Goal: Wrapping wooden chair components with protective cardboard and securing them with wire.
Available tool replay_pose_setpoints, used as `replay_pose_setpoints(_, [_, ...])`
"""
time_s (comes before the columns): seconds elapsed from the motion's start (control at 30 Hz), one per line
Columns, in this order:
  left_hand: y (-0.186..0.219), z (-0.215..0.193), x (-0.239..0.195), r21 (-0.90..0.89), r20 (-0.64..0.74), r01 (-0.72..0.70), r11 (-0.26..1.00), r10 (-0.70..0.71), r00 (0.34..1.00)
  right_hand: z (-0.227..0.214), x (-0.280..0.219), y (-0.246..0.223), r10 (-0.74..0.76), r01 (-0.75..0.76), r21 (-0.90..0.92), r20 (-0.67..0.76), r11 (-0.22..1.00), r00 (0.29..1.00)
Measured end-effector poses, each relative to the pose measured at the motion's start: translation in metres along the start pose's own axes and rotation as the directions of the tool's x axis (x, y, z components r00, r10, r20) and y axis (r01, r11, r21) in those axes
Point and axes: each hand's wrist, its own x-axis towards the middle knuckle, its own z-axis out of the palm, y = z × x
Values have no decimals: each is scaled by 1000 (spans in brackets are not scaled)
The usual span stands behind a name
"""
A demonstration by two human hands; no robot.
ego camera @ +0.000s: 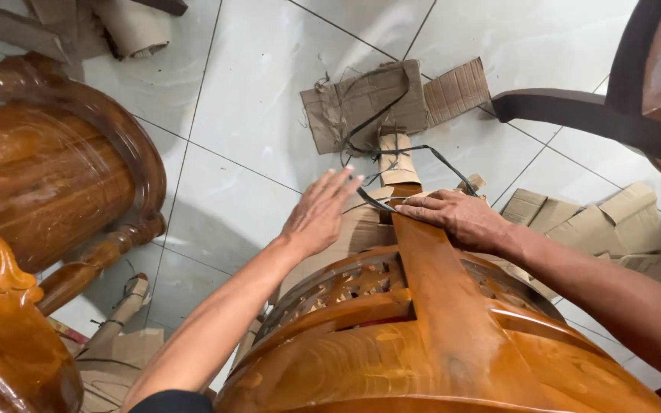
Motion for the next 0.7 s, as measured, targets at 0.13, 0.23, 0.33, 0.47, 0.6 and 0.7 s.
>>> replay_pose_setpoints(0.13, [0, 16, 35, 27, 216, -149, 988, 140, 966, 4, 0, 2, -2, 2, 5, -16, 1000, 1000])
replay_pose_setpoints(0.23, [-39, 64, 53, 76, 261, -168, 983, 143, 955, 12, -2, 9, 1, -1, 1, -34, 1000, 999])
replay_pose_setpoints(0.33, [-58, 65, 39, -28, 255, -21, 999, 28, 966, 15, 0, 10, -22, 21, -7, -50, 1000, 999])
replay_pose_setpoints(0.47, [-48, 36, 10, -305, 316, 233, 924, -133, 940, -1, 4, 3, -46, 46, 7, 5, 999, 999])
replay_pose_setpoints(0.6, [-68, 31, -6, -413, 304, 358, 837, -243, 921, -85, 8, -64, 57, -51, -83, 76, 995, 995])
replay_pose_setpoints(0.7, [-95, 44, -21, -495, 260, 338, 800, -235, 937, -166, -14, -190, 12, -54, 253, 166, 966, 986])
